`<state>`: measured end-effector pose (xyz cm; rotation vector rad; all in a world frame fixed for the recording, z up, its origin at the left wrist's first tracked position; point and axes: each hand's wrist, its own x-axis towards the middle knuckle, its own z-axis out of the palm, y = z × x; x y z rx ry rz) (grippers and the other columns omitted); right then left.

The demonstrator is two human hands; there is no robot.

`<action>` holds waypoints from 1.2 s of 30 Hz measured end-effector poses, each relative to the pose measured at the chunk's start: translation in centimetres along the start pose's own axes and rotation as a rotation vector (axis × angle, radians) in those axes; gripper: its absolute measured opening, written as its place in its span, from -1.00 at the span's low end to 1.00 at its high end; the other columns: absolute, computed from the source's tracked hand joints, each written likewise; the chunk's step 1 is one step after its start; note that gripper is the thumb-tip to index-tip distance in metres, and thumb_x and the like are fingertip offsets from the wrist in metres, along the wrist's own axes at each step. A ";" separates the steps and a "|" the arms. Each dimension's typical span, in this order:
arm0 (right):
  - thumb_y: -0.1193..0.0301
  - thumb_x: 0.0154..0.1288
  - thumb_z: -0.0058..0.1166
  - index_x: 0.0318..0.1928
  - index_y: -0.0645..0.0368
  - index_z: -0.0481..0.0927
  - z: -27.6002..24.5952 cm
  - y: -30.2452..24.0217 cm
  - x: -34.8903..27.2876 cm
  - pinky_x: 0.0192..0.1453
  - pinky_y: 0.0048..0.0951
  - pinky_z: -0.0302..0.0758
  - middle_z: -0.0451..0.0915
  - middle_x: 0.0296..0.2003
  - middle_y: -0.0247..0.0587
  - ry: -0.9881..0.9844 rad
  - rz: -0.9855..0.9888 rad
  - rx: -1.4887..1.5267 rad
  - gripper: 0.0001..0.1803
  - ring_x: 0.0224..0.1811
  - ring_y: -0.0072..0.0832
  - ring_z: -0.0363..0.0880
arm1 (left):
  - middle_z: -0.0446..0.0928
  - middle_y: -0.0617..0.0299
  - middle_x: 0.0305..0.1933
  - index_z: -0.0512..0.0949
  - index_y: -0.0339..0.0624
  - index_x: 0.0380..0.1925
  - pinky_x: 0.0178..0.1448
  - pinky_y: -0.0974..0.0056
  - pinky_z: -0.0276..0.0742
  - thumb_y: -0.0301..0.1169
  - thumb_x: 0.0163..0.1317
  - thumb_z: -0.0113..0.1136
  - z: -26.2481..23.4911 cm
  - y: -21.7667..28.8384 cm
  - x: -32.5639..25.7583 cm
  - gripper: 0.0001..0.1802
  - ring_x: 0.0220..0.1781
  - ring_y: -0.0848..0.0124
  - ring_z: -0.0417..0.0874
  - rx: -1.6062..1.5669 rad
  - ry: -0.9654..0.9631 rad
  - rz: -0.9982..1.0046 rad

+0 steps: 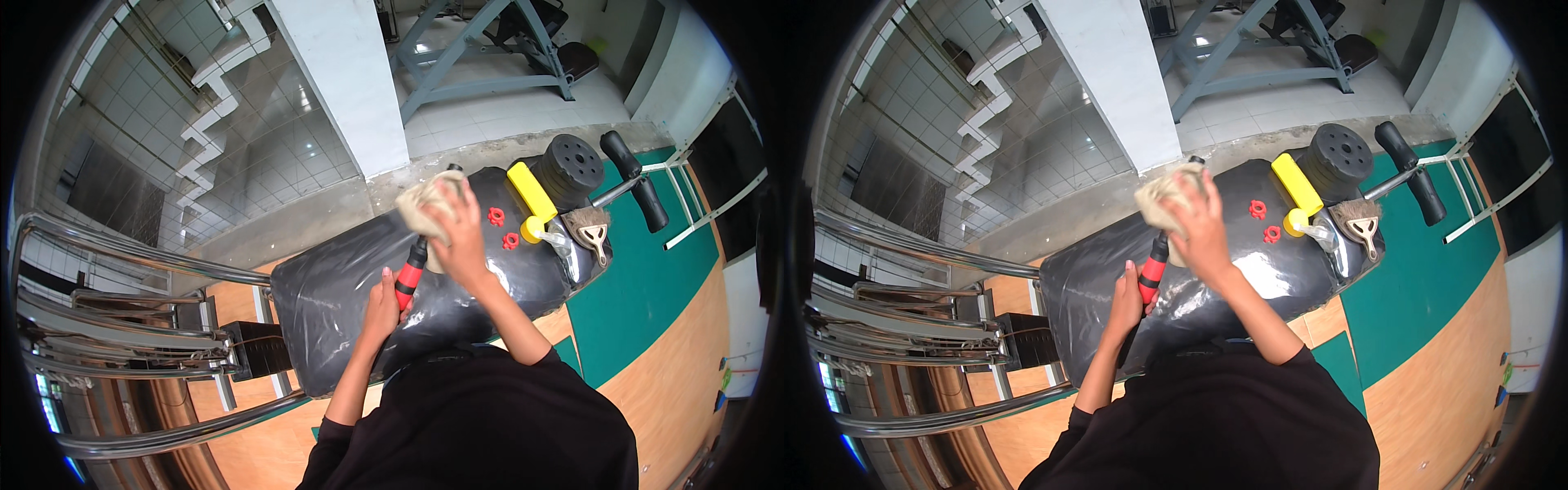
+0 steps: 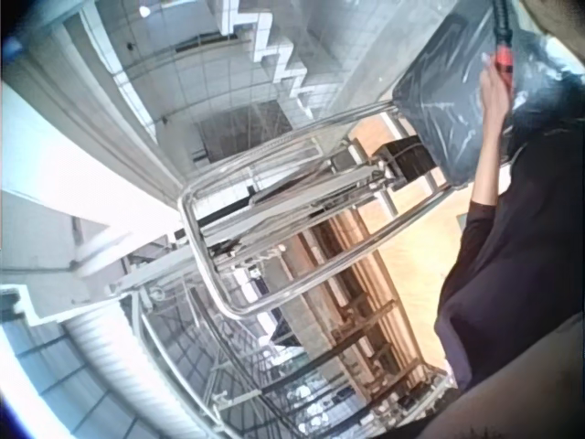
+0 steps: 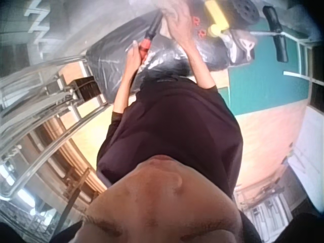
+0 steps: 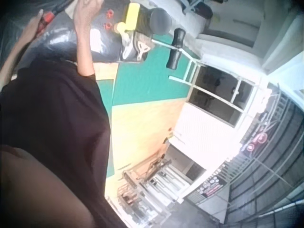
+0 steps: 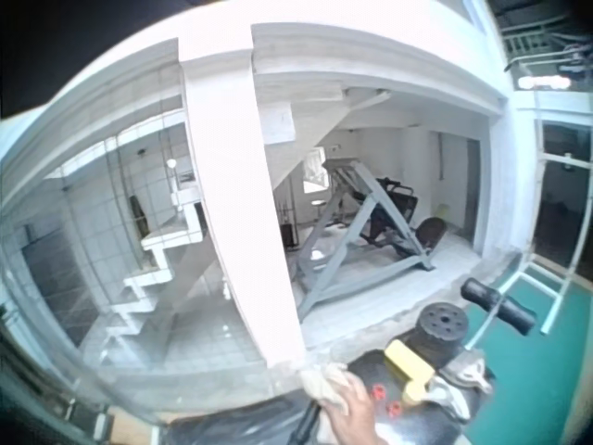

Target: The person disassembles a dumbbell by removing the weight plates and collars, wipes the plates and bar with a cloth, then reassembles the dumbbell by sliding the plates back onto the bar and securing them with the collars.

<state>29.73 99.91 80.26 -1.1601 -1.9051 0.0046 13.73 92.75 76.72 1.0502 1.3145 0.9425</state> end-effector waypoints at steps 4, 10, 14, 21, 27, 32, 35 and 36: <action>0.64 -0.10 0.16 -0.05 0.06 0.54 2.3 -0.9 -3.2 0.29 -0.12 0.24 0.35 0.18 -0.13 -0.141 0.034 0.386 -0.50 0.23 0.01 0.25 | 0.33 0.28 -0.68 0.40 -0.26 -0.21 -0.70 0.46 0.26 0.18 0.38 -0.61 0.5 1.3 0.8 -0.26 -0.78 0.57 0.28 -0.297 -0.014 -0.105; 0.47 0.17 0.12 -0.05 0.20 0.51 1.3 -1.9 -4.1 0.10 -0.35 0.38 0.47 0.00 -0.10 -0.308 0.131 0.647 -0.70 0.04 -0.25 0.45 | 0.33 0.34 -0.64 0.35 -0.24 -0.04 -0.65 0.47 0.29 0.20 0.37 -0.53 -1.7 2.5 2.3 -0.28 -0.75 0.60 0.29 -0.440 0.076 0.042; 0.25 0.34 0.01 -0.01 0.35 0.46 -0.5 -1.6 -0.6 0.08 -0.44 0.37 0.50 -0.08 -0.12 -0.179 0.567 1.187 -0.60 -0.02 -0.45 0.46 | 0.52 0.15 -0.34 0.29 -0.30 0.12 -0.18 0.35 0.52 0.15 0.39 -0.49 -5.0 3.8 3.1 -0.27 -0.33 0.46 0.56 -0.248 0.083 0.184; 0.54 0.14 0.10 0.16 0.08 0.45 2.4 -5.3 1.3 0.24 -0.28 0.34 0.23 0.24 0.10 -0.148 0.026 0.648 -0.49 0.26 -0.07 0.32 | 0.36 0.12 0.18 0.24 -0.24 0.22 0.38 0.22 0.19 -0.04 0.44 -0.30 -1.2 4.9 4.5 -0.44 0.29 0.39 0.31 -0.565 0.116 0.183; 0.65 -0.03 0.13 0.08 -0.02 0.52 0.1 -5.7 -2.1 0.19 -0.21 0.40 0.27 0.21 0.02 -0.379 0.057 0.673 -0.42 0.22 -0.01 0.34 | 0.19 -0.06 0.35 0.15 -0.16 0.26 0.42 0.12 0.09 0.07 0.40 -0.35 -3.2 3.7 5.9 -0.37 0.46 0.17 0.05 -0.846 -0.028 0.367; 0.63 -0.09 0.16 0.02 0.07 0.53 -1.2 -4.2 -5.4 0.16 -0.34 0.40 0.38 0.11 -0.07 -0.467 0.152 0.697 -0.46 0.11 -0.18 0.45 | 0.30 0.14 0.20 0.19 -0.13 0.17 0.36 -0.13 0.18 0.00 0.41 -0.29 -4.5 5.3 5.4 -0.48 0.34 0.15 0.25 -0.886 0.090 0.342; 0.64 -0.07 0.15 0.09 0.11 0.44 -0.8 -2.2 -5.7 0.10 -0.46 0.42 0.48 -0.01 -0.22 -0.525 0.358 1.023 -0.40 0.00 -0.40 0.50 | 0.37 0.17 0.07 0.32 -0.23 0.05 0.28 -0.10 0.34 0.06 0.35 -0.16 -5.4 4.3 5.6 -0.43 0.14 0.22 0.45 -0.972 -0.049 0.343; 0.65 -0.06 0.15 0.12 0.12 0.42 -1.2 -1.8 -5.6 0.11 -0.47 0.40 0.50 -0.02 -0.25 -0.591 0.526 1.213 -0.38 0.00 -0.44 0.50 | 0.38 0.17 0.05 0.35 -0.24 0.00 0.27 -0.10 0.35 0.10 0.31 -0.13 -7.1 3.3 6.1 -0.41 0.13 0.22 0.46 -1.040 -0.209 0.373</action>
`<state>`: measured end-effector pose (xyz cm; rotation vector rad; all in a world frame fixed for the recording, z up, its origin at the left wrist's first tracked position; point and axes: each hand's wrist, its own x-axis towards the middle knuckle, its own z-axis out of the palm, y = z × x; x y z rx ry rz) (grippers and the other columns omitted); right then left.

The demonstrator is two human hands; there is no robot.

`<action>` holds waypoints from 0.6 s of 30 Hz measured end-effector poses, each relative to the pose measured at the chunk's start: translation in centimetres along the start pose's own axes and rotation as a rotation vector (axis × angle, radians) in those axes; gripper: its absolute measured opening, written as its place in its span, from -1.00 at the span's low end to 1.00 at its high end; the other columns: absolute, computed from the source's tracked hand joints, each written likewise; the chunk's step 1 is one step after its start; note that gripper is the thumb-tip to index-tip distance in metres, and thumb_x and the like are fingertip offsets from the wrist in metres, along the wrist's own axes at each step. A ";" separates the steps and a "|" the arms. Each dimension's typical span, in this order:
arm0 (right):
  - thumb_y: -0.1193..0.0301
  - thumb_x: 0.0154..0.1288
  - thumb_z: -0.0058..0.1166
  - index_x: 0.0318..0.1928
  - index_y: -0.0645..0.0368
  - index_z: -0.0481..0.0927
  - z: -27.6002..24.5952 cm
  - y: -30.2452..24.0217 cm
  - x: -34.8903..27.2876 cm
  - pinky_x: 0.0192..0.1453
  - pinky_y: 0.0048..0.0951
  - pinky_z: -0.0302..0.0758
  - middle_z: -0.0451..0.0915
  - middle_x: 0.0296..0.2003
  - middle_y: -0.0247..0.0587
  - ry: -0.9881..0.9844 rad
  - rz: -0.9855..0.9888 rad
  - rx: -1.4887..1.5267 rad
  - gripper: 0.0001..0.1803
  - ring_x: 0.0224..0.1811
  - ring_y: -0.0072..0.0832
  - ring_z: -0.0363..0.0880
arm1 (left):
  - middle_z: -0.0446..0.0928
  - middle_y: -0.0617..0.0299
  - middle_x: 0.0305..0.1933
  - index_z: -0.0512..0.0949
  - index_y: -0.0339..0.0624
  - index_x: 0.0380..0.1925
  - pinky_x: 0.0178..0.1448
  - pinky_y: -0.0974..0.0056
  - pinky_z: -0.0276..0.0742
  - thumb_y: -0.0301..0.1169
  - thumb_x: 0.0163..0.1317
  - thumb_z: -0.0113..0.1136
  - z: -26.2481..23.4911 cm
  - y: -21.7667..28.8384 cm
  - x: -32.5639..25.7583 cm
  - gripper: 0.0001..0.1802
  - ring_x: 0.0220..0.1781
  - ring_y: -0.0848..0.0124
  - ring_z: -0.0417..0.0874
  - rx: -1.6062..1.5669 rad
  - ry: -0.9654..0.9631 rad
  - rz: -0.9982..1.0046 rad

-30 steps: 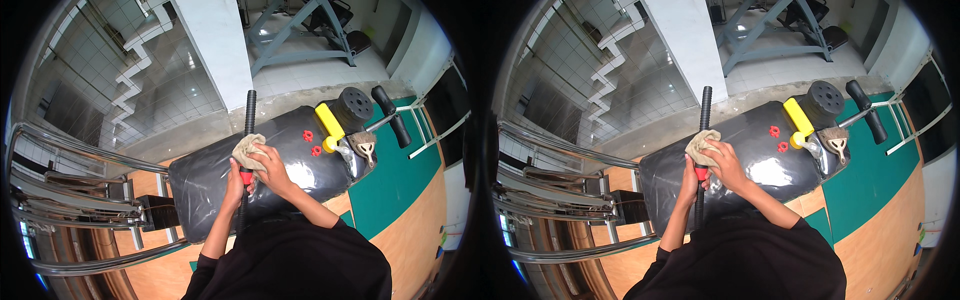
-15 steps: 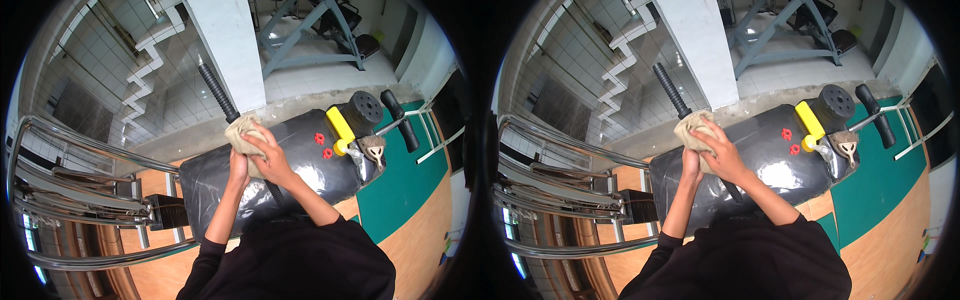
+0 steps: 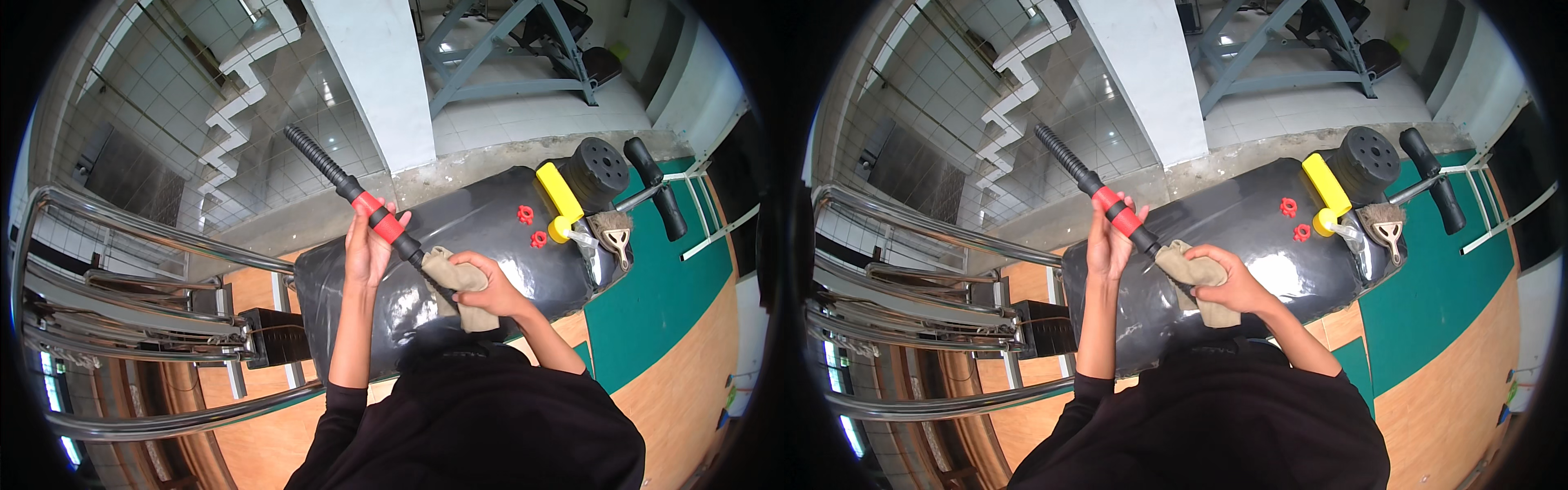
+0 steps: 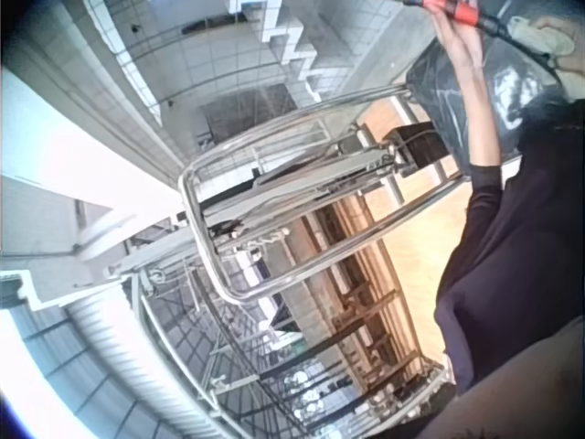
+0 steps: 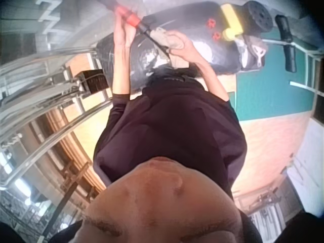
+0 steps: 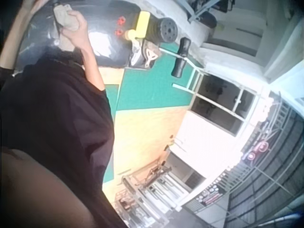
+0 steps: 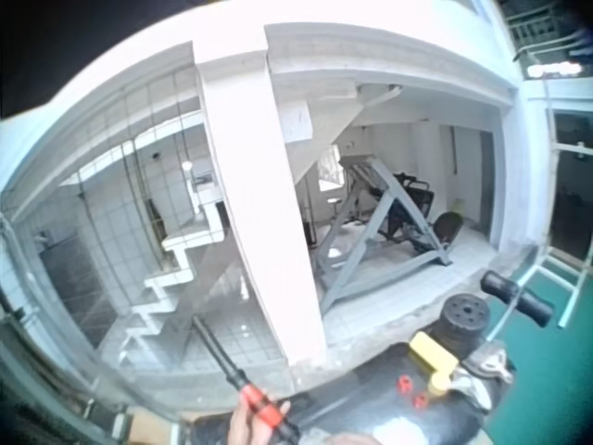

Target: The person disassembles a dumbbell by removing the weight plates and collars, wipes the plates and bar with a cloth, then reassembles the dumbbell by sliding the plates back onto the bar and securing them with the collars.

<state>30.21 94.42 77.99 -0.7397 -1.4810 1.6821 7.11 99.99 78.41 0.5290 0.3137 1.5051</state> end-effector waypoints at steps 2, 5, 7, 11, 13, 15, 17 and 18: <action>0.63 0.02 0.10 0.20 0.18 0.32 -1.0 0.3 -0.3 0.12 -0.51 0.40 0.52 -0.04 -0.30 -0.067 0.153 0.401 -0.36 -0.02 -0.55 0.51 | 0.42 0.16 -0.07 0.47 -0.23 -0.17 0.22 -0.03 0.40 0.15 0.24 -0.01 -0.7 1.3 0.3 -0.40 0.07 0.23 0.49 -0.188 -0.317 -0.090; 0.58 0.08 0.07 0.24 0.20 0.29 -2.0 1.7 -0.4 0.10 -0.51 0.44 0.52 -0.02 -0.28 -0.109 0.323 0.545 -0.37 0.00 -0.55 0.51 | 0.42 0.17 -0.12 0.50 -0.21 -0.23 0.10 0.07 0.49 0.09 0.27 -0.03 3.3 2.5 0.0 -0.47 0.00 0.25 0.51 -0.329 -0.183 -0.024; 0.48 0.18 0.08 0.25 0.20 0.29 -1.6 1.1 0.9 0.10 -0.48 0.45 0.51 0.01 -0.26 -0.005 0.386 0.465 -0.41 0.04 -0.53 0.50 | 0.41 0.32 -0.47 0.43 -0.10 -0.43 -0.26 0.31 0.49 -0.04 0.33 -0.10 1.8 3.2 0.4 -0.63 -0.40 0.47 0.50 -0.366 -0.244 -0.042; 0.35 0.29 0.08 0.20 0.20 0.34 -1.8 0.2 4.0 0.12 -0.49 0.43 0.51 0.01 -0.28 0.170 0.207 0.278 -0.50 0.06 -0.55 0.47 | 0.12 0.49 -0.80 0.24 0.02 -0.60 -0.51 0.44 0.27 -0.13 0.35 -0.10 2.5 3.4 0.0 -0.65 -0.75 0.62 0.20 -0.069 -0.115 0.044; 0.31 0.29 0.08 0.19 0.20 0.35 -0.9 -0.7 5.1 0.12 -0.48 0.42 0.51 0.00 -0.28 0.187 0.089 0.173 -0.51 0.07 -0.56 0.45 | 0.12 0.48 -0.78 0.23 0.02 -0.61 -0.51 0.43 0.27 -0.14 0.34 -0.10 3.1 3.0 -0.3 -0.65 -0.74 0.61 0.19 0.189 0.007 0.088; 0.25 0.28 0.11 0.19 0.19 0.32 1.6 0.4 5.5 0.10 -0.41 0.41 0.47 0.05 -0.16 0.119 -0.180 -0.237 -0.46 0.05 -0.42 0.47 | 0.12 0.45 -0.77 0.21 0.02 -0.61 -0.53 0.45 0.22 -0.19 0.31 -0.03 4.8 0.9 0.3 -0.67 -0.73 0.60 0.19 0.309 0.106 0.097; 0.35 0.13 0.21 0.23 0.04 0.31 5.0 -0.2 4.6 0.04 -0.29 0.45 0.42 0.05 -0.06 0.252 -0.373 -0.809 -0.36 0.00 -0.14 0.47 | 0.14 0.46 -0.76 0.21 0.03 -0.60 -0.52 0.45 0.23 -0.20 0.28 0.04 5.8 0.6 0.4 -0.67 -0.71 0.60 0.22 0.445 0.222 0.133; 0.38 0.08 0.22 0.24 0.00 0.31 5.5 1.0 4.5 0.03 -0.27 0.45 0.41 0.04 -0.05 0.312 -0.466 -0.954 -0.34 -0.02 -0.10 0.47 | 0.14 0.46 -0.76 0.22 0.03 -0.59 -0.52 0.45 0.24 -0.19 0.27 0.06 6.3 0.9 0.6 -0.67 -0.71 0.60 0.22 0.412 0.286 0.172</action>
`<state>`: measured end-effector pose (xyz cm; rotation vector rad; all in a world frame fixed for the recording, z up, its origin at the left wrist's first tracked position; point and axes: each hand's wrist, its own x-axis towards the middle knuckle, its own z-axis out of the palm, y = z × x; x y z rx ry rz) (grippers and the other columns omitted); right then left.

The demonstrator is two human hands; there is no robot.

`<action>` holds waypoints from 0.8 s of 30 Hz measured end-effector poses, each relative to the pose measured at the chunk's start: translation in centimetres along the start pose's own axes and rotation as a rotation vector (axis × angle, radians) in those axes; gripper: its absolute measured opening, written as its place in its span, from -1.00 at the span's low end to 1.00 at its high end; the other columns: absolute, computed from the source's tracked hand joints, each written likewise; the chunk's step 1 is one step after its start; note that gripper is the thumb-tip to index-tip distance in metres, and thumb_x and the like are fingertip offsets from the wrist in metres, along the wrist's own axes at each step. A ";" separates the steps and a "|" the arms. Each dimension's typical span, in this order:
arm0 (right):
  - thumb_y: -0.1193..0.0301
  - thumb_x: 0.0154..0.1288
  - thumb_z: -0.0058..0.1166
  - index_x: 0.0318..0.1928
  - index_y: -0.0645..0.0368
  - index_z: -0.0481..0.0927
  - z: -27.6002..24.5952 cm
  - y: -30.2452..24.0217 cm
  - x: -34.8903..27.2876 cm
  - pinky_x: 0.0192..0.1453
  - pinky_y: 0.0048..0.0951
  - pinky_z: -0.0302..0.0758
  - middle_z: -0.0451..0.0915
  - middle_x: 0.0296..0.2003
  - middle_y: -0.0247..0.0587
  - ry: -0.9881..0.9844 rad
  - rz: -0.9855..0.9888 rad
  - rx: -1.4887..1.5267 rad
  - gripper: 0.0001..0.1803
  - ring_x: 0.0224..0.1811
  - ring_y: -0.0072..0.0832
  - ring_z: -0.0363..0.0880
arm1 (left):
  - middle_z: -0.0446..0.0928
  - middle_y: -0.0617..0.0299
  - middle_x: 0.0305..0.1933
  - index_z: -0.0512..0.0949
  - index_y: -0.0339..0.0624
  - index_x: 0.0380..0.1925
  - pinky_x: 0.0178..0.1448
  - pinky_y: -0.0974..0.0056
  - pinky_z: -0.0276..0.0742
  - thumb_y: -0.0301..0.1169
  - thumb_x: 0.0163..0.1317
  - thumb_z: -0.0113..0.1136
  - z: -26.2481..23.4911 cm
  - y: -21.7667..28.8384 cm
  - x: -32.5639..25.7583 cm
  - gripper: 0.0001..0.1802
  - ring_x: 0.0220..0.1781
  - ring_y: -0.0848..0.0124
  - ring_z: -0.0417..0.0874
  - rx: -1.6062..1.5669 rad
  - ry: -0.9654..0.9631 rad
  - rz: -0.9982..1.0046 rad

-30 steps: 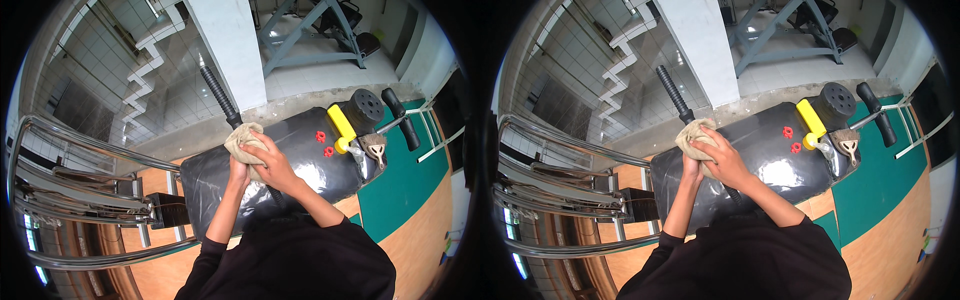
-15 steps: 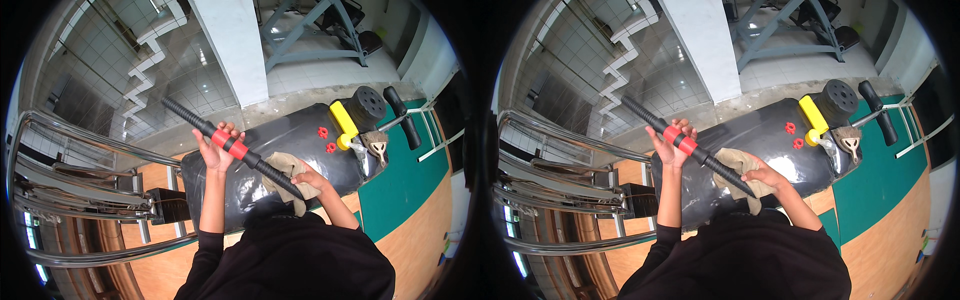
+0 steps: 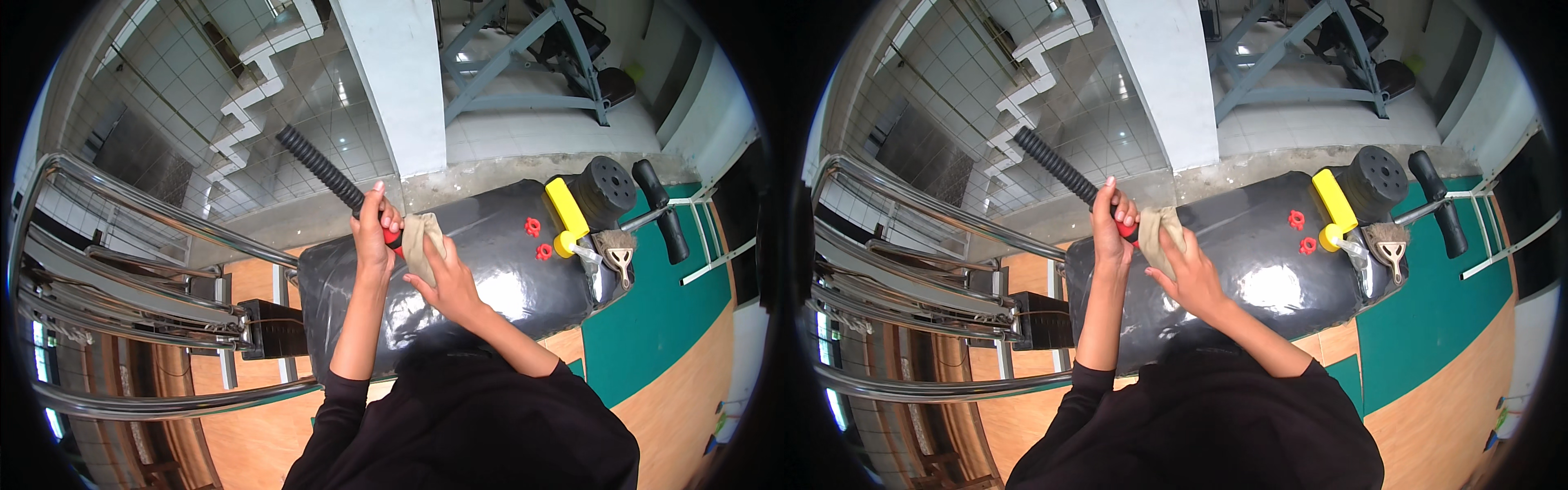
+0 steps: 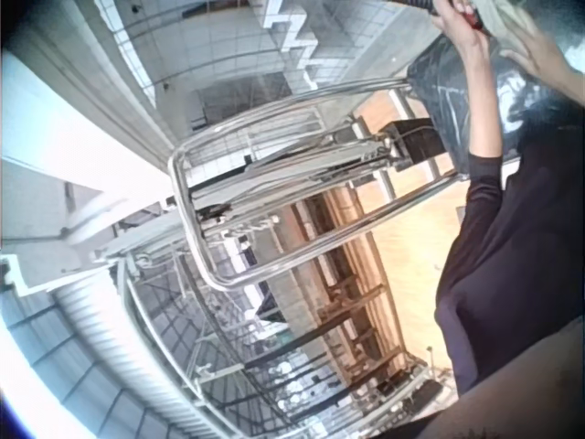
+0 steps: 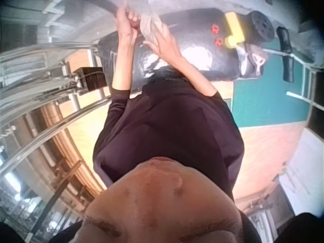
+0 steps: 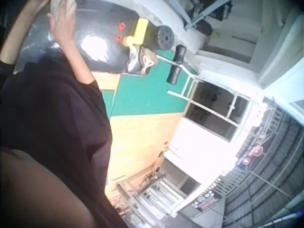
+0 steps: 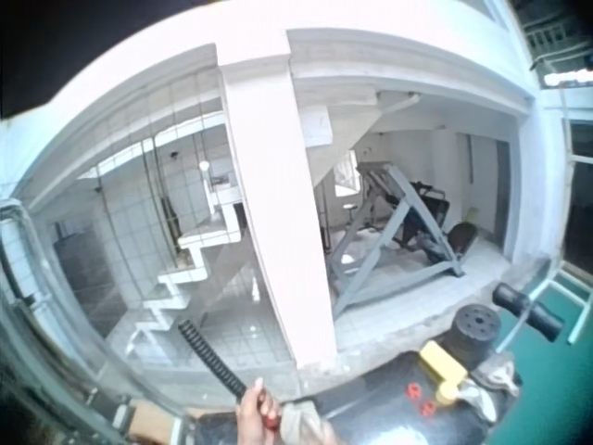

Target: The person disassembles a dumbbell by removing the weight plates and collars, wipes the plates and bar with a cloth, then reassembles the dumbbell by sliding the plates back onto the bar and securing them with the collars.

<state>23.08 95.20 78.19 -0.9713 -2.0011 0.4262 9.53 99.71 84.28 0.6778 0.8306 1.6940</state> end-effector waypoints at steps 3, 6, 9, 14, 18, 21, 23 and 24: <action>0.48 -0.14 0.23 0.15 -0.26 0.45 0.8 0.9 -1.4 -0.12 -0.24 0.49 0.39 0.04 -0.08 0.095 -0.219 -0.403 -0.28 -0.10 -0.12 0.47 | 0.14 0.50 -0.78 0.24 0.05 -0.58 -0.53 0.44 0.29 -0.19 0.24 0.10 -0.7 2.0 1.2 -0.69 -0.73 0.62 0.23 -0.206 0.135 0.034; 0.59 -0.06 0.02 0.06 -0.35 0.54 -0.4 1.2 -0.9 -0.17 -0.37 0.49 0.42 0.01 -0.20 0.155 -0.301 -0.450 -0.36 -0.18 -0.32 0.48 | 0.15 0.50 -0.78 0.25 0.08 -0.60 -0.52 0.43 0.31 -0.22 0.23 0.13 -0.6 2.8 1.3 -0.70 -0.74 0.63 0.23 -0.217 0.182 0.027; 0.61 -0.10 0.03 0.08 -0.35 0.52 -1.8 2.3 -2.0 -0.17 -0.38 0.49 0.44 -0.02 -0.22 0.058 -0.219 -0.435 -0.31 -0.18 -0.33 0.48 | 0.14 0.50 -0.79 0.26 0.07 -0.60 -0.52 0.45 0.31 -0.23 0.22 0.13 -1.4 4.2 1.1 -0.70 -0.75 0.64 0.21 -0.246 0.184 0.082; 0.57 0.13 0.07 0.14 -0.07 0.46 -3.6 8.4 -5.0 -0.06 -0.31 0.49 0.51 -0.05 -0.18 -0.079 0.382 0.152 -0.49 -0.12 -0.29 0.55 | 0.13 0.52 -0.80 0.26 0.06 -0.60 -0.57 0.48 0.29 -0.23 0.26 0.08 -3.3 7.3 2.0 -0.71 -0.78 0.68 0.18 -0.219 0.145 0.182; 0.29 0.35 0.00 0.20 0.19 0.33 -5.3 9.1 -2.3 0.01 -0.38 0.55 0.55 -0.06 -0.17 -0.050 0.819 1.026 -0.54 -0.06 -0.44 0.58 | 0.14 0.53 -0.81 0.27 0.05 -0.64 -0.62 0.49 0.28 -0.23 0.29 0.03 -4.2 6.5 2.3 -0.68 -0.80 0.69 0.18 -0.348 -0.074 -0.115; 0.14 0.37 -0.08 0.21 0.23 0.29 -5.3 6.1 0.5 -0.07 -0.40 0.60 0.55 -0.04 -0.08 -0.344 0.940 1.344 -0.46 -0.14 -0.40 0.62 | 0.13 0.54 -0.83 0.27 0.06 -0.67 -0.64 0.48 0.27 -0.24 0.28 -0.01 -3.5 3.9 2.5 -0.67 -0.82 0.68 0.15 -0.475 -0.187 -0.309; 0.06 0.37 -0.10 0.20 0.24 0.30 -2.6 6.1 -0.2 -0.04 -0.45 0.57 0.54 -0.03 -0.13 -0.598 1.099 1.555 -0.42 -0.12 -0.47 0.61 | 0.11 0.54 -0.82 0.24 0.06 -0.64 -0.66 0.48 0.21 -0.25 0.21 0.03 -2.2 1.7 2.8 -0.72 -0.82 0.68 0.12 -0.430 -0.152 -0.299; 0.04 0.35 -0.05 0.22 0.24 0.30 -1.2 5.4 -0.3 0.07 -0.50 0.50 0.52 0.00 -0.21 -0.634 0.939 1.442 -0.38 -0.05 -0.59 0.54 | 0.10 0.53 -0.81 0.24 0.05 -0.63 -0.66 0.47 0.20 -0.25 0.20 0.02 -1.7 1.0 2.9 -0.73 -0.82 0.68 0.12 -0.290 -0.085 -0.268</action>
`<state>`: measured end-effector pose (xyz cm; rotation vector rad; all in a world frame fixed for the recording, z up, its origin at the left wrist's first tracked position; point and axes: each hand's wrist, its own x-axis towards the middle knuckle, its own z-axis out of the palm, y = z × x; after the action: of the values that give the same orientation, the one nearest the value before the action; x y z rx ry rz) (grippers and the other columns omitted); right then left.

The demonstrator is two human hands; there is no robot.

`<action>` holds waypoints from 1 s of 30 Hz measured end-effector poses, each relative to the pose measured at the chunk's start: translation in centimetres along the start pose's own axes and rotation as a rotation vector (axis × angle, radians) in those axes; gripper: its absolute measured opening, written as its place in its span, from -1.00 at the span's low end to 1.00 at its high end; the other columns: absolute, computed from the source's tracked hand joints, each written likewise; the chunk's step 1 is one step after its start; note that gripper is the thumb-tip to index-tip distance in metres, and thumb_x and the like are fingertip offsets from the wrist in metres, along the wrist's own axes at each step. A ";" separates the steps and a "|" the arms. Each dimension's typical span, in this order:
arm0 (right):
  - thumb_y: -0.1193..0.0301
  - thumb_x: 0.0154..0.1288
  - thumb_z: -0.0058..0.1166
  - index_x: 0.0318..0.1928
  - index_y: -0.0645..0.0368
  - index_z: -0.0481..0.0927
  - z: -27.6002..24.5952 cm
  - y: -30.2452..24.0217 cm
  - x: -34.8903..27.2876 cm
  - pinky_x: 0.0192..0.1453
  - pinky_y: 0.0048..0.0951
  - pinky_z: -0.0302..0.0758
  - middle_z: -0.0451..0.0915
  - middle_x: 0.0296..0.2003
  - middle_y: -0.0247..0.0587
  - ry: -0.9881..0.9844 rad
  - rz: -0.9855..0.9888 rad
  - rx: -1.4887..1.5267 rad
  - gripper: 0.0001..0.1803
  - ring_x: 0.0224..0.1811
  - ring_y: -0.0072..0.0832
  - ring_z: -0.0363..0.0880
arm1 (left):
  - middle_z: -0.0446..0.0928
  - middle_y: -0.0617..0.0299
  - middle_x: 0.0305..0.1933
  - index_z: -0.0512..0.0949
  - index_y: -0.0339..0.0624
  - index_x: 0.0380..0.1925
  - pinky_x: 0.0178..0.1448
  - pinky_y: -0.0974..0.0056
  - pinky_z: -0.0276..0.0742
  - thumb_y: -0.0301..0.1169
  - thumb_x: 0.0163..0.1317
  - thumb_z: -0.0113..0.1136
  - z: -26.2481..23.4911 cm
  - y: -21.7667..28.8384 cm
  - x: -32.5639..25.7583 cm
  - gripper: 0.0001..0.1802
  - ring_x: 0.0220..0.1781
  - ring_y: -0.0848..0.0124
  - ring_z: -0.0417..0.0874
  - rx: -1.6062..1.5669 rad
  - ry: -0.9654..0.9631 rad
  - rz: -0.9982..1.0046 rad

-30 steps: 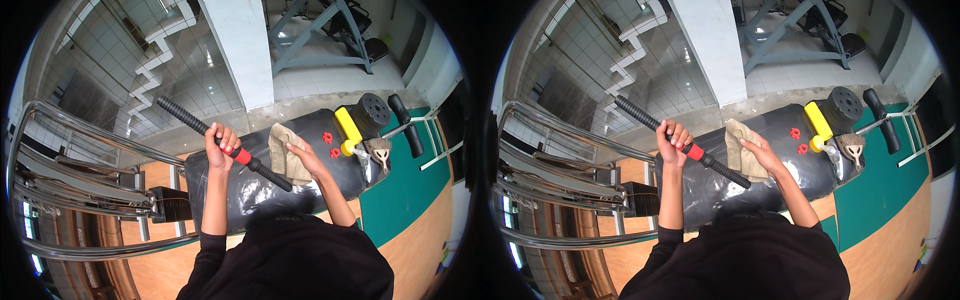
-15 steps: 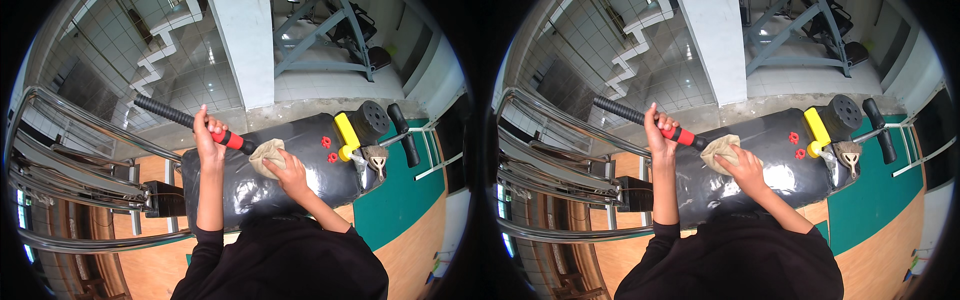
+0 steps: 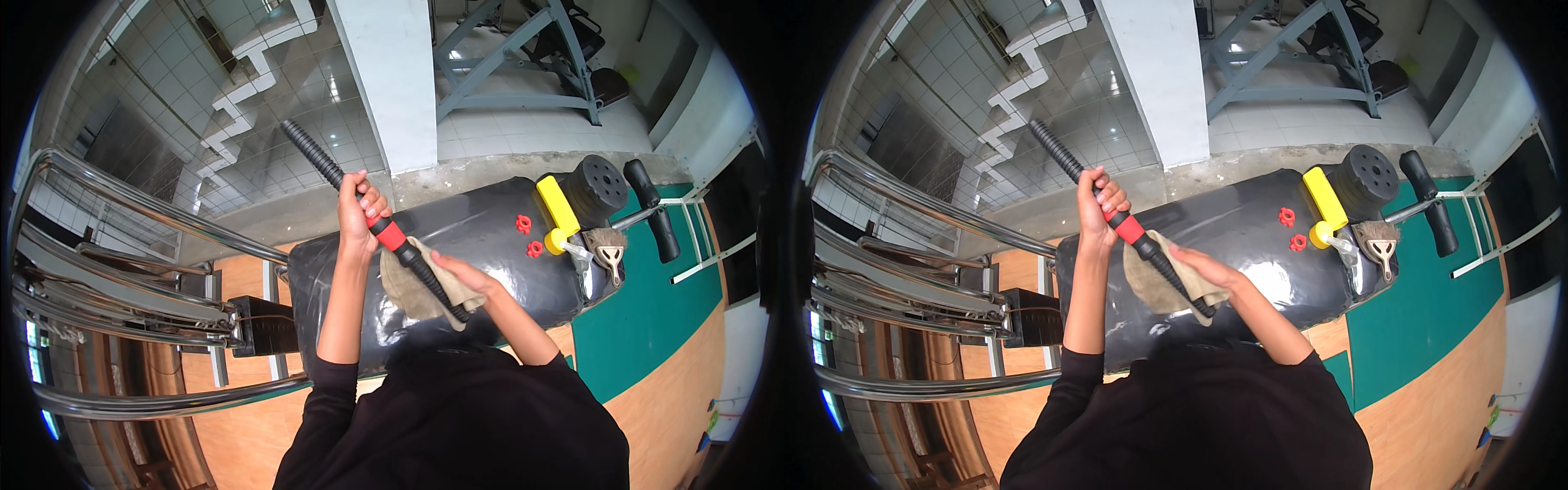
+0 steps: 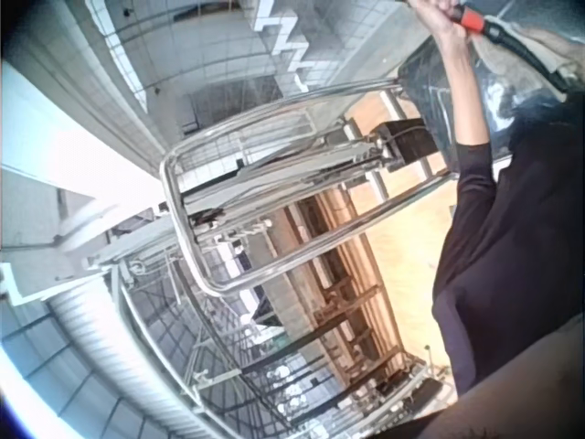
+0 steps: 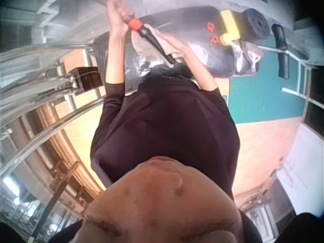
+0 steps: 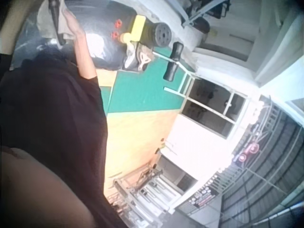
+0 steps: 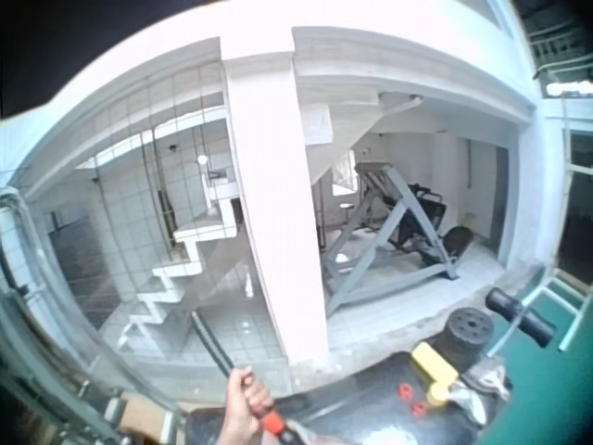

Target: The person disassembles a dumbbell by removing the weight plates and collars, wipes the plates and bar with a cloth, then reassembles the dumbbell by sliding the plates back onto the bar and securing them with the collars.

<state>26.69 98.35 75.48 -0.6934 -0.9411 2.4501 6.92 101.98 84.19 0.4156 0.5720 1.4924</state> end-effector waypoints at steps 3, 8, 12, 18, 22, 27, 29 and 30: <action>0.21 0.23 0.18 0.23 0.24 0.27 1.3 1.4 0.8 0.18 -0.48 0.38 0.47 0.05 -0.27 0.058 -0.328 -0.396 -0.34 0.07 -0.57 0.43 | 0.11 0.50 -0.79 0.23 0.00 -0.58 -0.67 0.46 0.16 -0.28 0.18 0.03 0.2 -1.1 0.3 -0.76 -0.81 0.66 0.11 0.196 0.189 0.126; 0.35 0.02 0.29 0.20 0.15 0.26 2.2 0.5 -0.5 0.03 -0.25 0.47 0.49 0.00 0.02 0.386 -0.354 -1.267 -0.28 -0.03 -0.16 0.55 | 0.15 0.44 -0.77 0.32 -0.08 -0.55 -0.66 0.42 0.20 -0.32 0.15 0.07 -2.4 -1.5 1.4 -0.81 -0.78 0.61 0.18 0.234 0.460 0.320; 0.34 -0.08 0.32 0.19 0.06 0.25 1.0 1.9 -1.5 -0.04 -0.08 0.46 0.48 -0.03 0.16 0.490 -0.336 -1.471 -0.22 -0.09 0.10 0.51 | 0.20 0.41 -0.74 0.36 -0.11 -0.55 -0.62 0.41 0.27 -0.33 0.15 0.16 -2.7 -2.0 0.7 -0.79 -0.74 0.58 0.25 0.285 0.502 0.355; 0.20 -0.26 0.45 0.16 0.12 0.32 0.2 0.8 -1.1 0.07 -0.19 0.42 0.52 -0.04 0.09 0.474 -0.421 -1.271 -0.11 0.04 0.03 0.48 | 0.24 0.40 -0.67 0.29 -0.03 -0.62 -0.46 0.42 0.35 -0.20 0.22 0.24 0.3 -1.7 -1.6 -0.62 -0.62 0.57 0.31 0.247 0.425 0.347; 0.34 -0.20 0.43 0.12 0.17 0.41 -0.5 -0.1 -1.5 0.10 -0.40 0.40 0.54 -0.05 -0.14 0.215 -0.271 -0.903 -0.23 0.01 -0.33 0.50 | 0.36 0.32 -0.48 0.35 -0.10 -0.43 -0.23 0.33 0.49 -0.08 0.23 0.17 -0.5 -1.3 -2.2 -0.65 -0.42 0.46 0.50 0.301 0.131 0.298; 0.55 -0.21 0.39 0.08 0.22 0.45 -0.4 -0.1 -3.1 0.09 -0.54 0.37 0.54 -0.13 -0.39 -0.302 -0.018 -0.354 -0.30 -0.09 -0.61 0.47 | 0.43 0.26 -0.26 0.37 -0.11 -0.13 0.08 0.10 0.52 0.19 0.24 -0.05 -2.6 -2.1 -2.7 -0.43 -0.16 0.24 0.60 -0.065 -0.372 0.033; 0.57 -0.16 0.33 0.16 0.25 0.38 -1.2 0.4 -3.1 0.11 -0.52 0.38 0.54 -0.09 -0.35 -0.369 0.051 -0.241 -0.25 -0.03 -0.60 0.47 | 0.40 0.27 -0.32 0.38 -0.10 -0.18 -0.02 0.12 0.56 0.17 0.26 -0.07 -1.5 -3.6 -2.9 -0.47 -0.23 0.30 0.56 -0.235 -0.571 -0.013; 0.59 -0.18 0.33 0.14 0.25 0.40 -1.0 0.3 -3.1 0.08 -0.53 0.39 0.54 -0.11 -0.35 -0.355 0.078 -0.215 -0.26 -0.06 -0.60 0.47 | 0.39 0.29 -0.37 0.39 -0.09 -0.22 -0.11 0.17 0.58 0.15 0.27 -0.07 -0.7 -3.7 -3.4 -0.49 -0.31 0.35 0.55 -0.269 -0.603 -0.038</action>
<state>29.60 96.94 75.57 -0.3699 -1.3500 2.6171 9.55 98.38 81.79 0.6050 -0.0968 1.2976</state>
